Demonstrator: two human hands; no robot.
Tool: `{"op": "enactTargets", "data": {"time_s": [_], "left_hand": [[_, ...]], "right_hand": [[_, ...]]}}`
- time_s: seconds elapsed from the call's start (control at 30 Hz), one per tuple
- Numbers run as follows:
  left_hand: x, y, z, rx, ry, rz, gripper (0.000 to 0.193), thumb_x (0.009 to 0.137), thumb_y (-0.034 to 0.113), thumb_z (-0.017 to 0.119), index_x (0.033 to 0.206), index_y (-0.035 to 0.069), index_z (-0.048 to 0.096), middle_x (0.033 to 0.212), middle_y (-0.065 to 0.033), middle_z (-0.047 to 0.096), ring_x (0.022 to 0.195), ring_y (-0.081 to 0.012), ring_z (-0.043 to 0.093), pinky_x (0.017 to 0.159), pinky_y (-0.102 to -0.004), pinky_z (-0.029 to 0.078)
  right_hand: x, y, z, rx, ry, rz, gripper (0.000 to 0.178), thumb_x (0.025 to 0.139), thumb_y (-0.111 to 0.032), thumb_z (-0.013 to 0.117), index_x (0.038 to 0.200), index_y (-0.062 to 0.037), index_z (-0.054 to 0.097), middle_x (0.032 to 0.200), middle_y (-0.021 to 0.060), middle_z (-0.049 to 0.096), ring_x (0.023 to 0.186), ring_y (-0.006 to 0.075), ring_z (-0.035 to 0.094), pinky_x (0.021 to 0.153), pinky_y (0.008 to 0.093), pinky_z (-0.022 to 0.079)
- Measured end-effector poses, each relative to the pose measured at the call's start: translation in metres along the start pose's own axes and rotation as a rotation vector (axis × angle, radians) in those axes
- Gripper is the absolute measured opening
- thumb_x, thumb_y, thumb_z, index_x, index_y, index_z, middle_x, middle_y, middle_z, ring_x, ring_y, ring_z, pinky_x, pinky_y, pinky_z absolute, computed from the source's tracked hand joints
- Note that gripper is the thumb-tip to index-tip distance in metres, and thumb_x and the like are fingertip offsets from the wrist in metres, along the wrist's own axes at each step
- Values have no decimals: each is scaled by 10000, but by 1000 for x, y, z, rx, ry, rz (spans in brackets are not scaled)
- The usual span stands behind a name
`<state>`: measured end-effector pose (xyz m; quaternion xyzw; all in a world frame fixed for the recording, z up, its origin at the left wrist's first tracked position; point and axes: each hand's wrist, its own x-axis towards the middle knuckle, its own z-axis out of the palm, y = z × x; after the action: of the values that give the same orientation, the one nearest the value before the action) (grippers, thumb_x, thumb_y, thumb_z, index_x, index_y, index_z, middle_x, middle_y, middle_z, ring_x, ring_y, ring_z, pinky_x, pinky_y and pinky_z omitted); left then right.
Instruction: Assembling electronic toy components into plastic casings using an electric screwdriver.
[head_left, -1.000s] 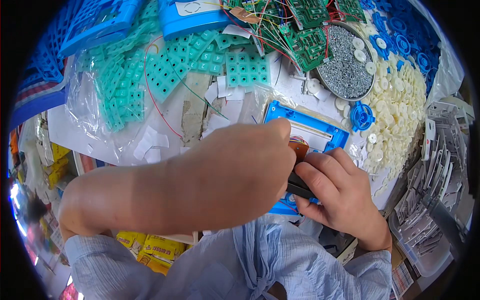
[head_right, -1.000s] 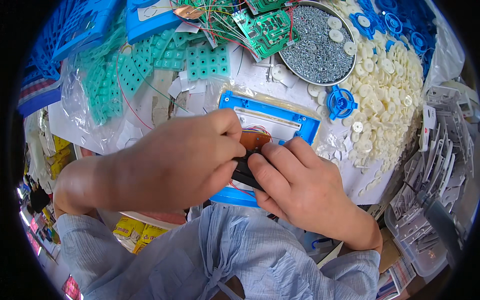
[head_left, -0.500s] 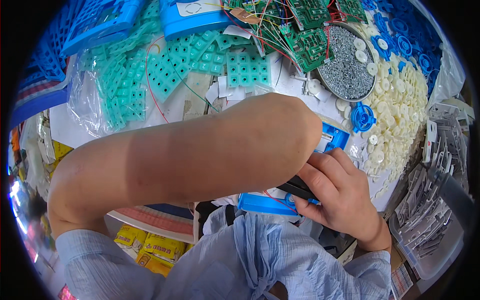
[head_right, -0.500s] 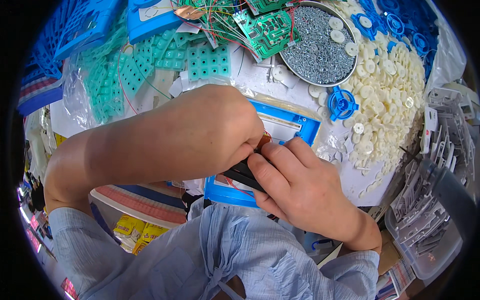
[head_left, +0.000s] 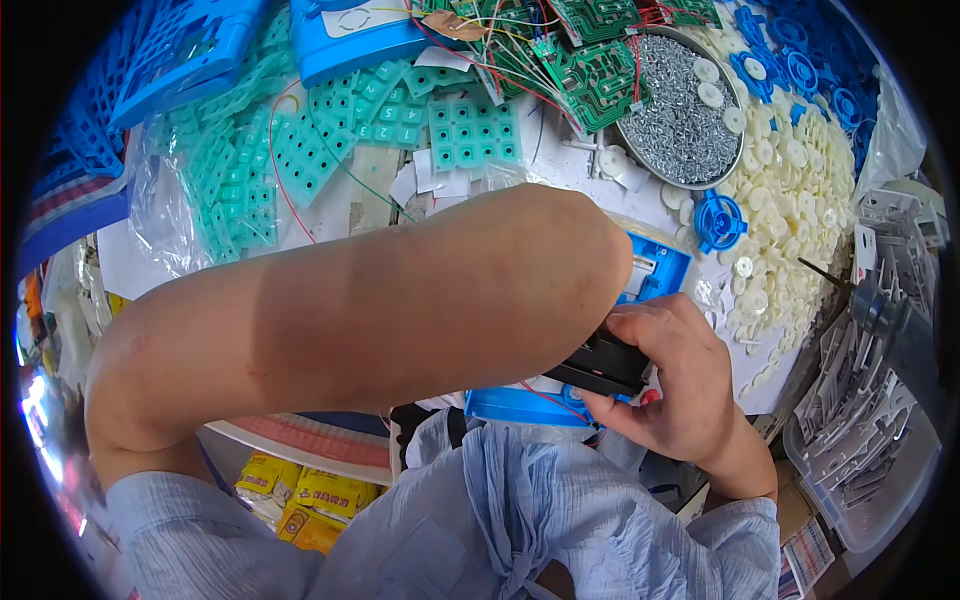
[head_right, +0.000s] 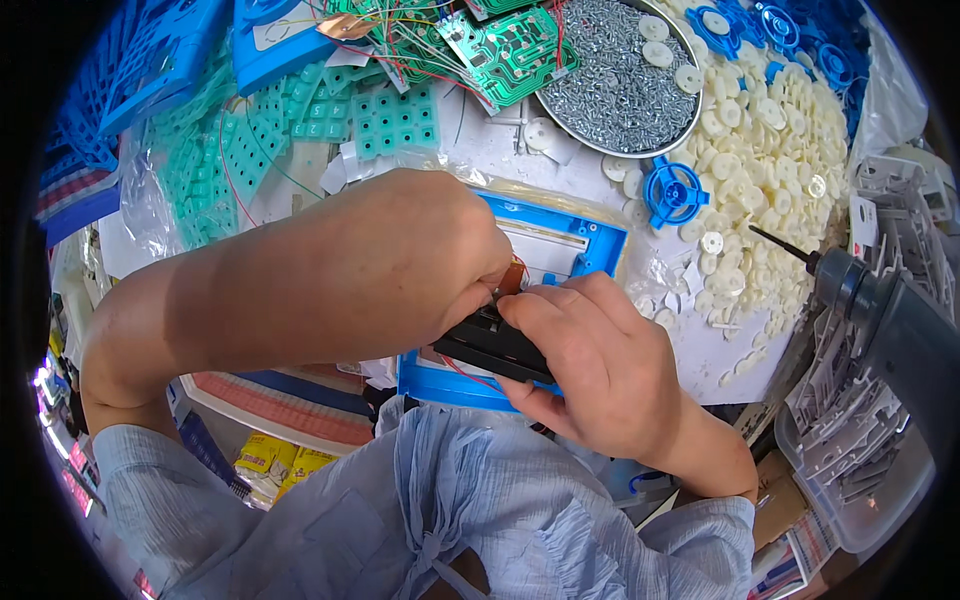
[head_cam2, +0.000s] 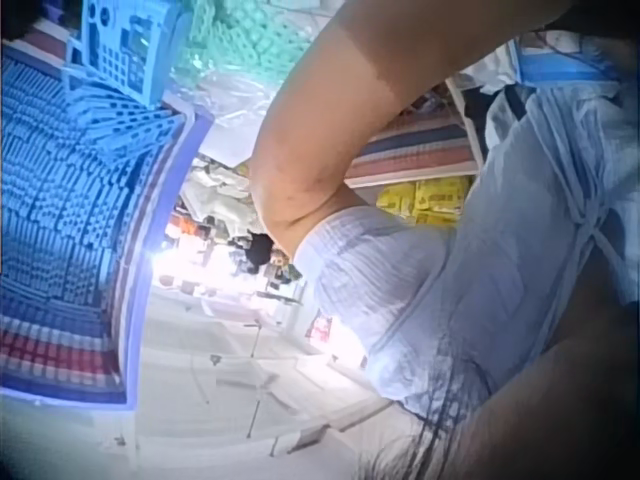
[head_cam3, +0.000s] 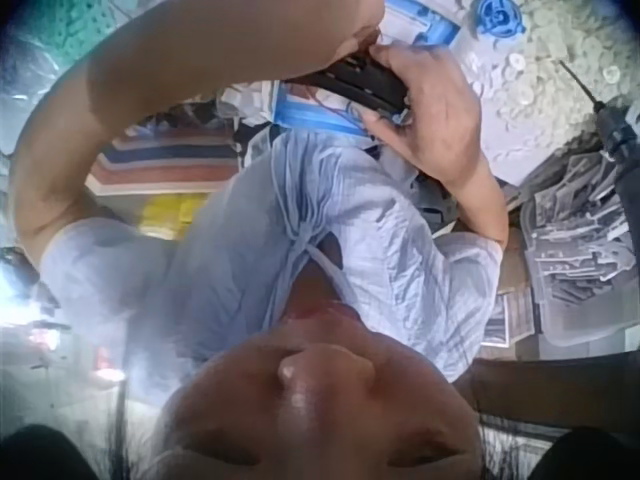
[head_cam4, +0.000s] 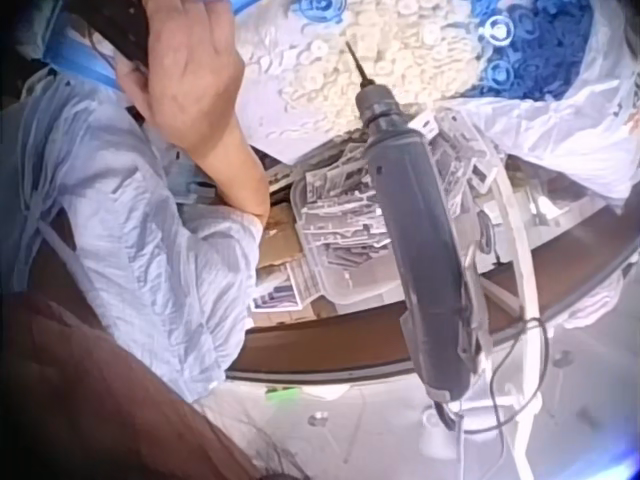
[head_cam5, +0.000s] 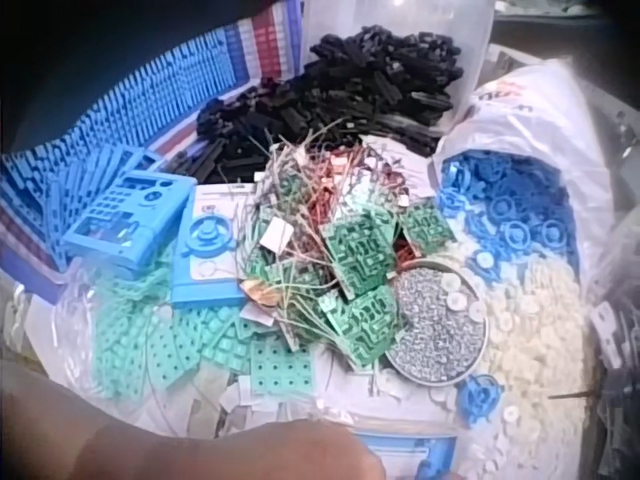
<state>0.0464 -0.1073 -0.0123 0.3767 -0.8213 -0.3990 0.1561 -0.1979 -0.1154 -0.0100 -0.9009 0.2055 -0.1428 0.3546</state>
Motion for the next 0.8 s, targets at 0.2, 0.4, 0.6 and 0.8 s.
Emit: {"op": "enactTargets", "data": {"time_s": [0.2,0.4,0.6,0.8], "left_hand": [[6,-3,-3,144,4,57,127,851,118,658,770,29,700,688,-191,646,682,-387,666,672,-490,526],[92,-21,-16,430,225,7,84,852,119,693,881,72,756,915,-114,743,834,-306,721,711,-466,559],[161,-51,-1,719,160,-15,216,881,133,645,1008,146,820,1060,-70,790,1007,-259,748,878,-468,528],[153,-44,-2,721,115,-25,235,894,132,619,1019,147,816,1070,-70,790,1013,-253,737,971,-459,434]], "right_hand": [[-1,-2,-4,-14,-44,27,629,722,-78,869,1259,29,559,1015,176,679,827,354,650,698,402,553],[-10,0,2,-5,29,117,619,683,-127,936,1191,-28,597,1118,141,722,907,318,642,781,406,539],[-10,0,5,5,22,96,619,700,-112,926,1205,-26,579,1171,158,722,970,328,641,827,408,536],[-17,-1,6,-36,120,68,651,691,-104,913,1242,-25,575,1195,169,705,996,365,645,838,431,540]]}}
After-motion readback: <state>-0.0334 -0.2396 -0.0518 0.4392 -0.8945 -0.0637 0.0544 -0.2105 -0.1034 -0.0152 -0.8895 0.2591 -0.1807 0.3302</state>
